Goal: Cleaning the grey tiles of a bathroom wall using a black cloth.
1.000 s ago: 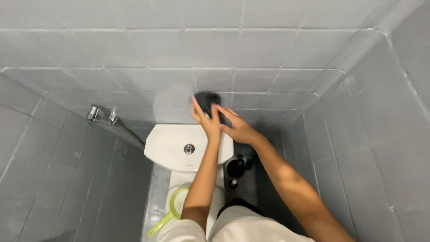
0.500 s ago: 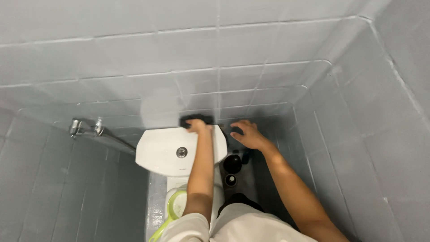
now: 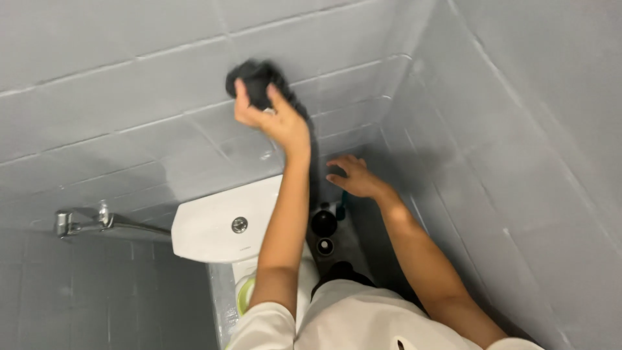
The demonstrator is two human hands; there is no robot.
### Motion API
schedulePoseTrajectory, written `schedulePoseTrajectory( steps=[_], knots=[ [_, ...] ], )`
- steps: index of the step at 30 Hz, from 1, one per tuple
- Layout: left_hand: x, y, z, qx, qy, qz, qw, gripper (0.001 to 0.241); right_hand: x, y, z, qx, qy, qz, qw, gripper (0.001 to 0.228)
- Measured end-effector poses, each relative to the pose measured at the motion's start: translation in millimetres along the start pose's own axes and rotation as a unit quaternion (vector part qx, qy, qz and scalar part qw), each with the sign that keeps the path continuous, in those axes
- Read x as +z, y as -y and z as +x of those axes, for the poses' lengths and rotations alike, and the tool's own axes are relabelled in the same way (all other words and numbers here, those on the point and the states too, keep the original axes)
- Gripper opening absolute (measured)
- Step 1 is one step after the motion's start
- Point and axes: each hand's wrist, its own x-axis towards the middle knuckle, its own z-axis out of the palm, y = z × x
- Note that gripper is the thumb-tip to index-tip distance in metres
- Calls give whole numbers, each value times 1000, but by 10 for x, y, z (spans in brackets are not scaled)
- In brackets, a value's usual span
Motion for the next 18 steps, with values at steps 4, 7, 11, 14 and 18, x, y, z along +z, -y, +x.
schedulePoseTrajectory(
  steps=[4, 7, 11, 14, 18],
  knots=[
    [190, 513, -304, 346, 68, 264, 898, 81, 87, -234, -2, -29, -37, -19, 999, 47],
    [103, 908, -578, 489, 167, 253, 818, 43, 145, -356, -115, 12, -22, 7, 1000, 49],
    [-245, 1279, -608, 578, 299, 216, 728, 43, 13, -387, -336, 30, 36, -3, 999, 50],
    [-264, 1272, -519, 600, 388, 201, 669, 40, -25, -472, -464, 66, 35, -7, 997, 52],
    [350, 569, -453, 603, 289, 199, 717, 42, -124, -430, -426, 49, 24, -35, 998, 55]
  ],
)
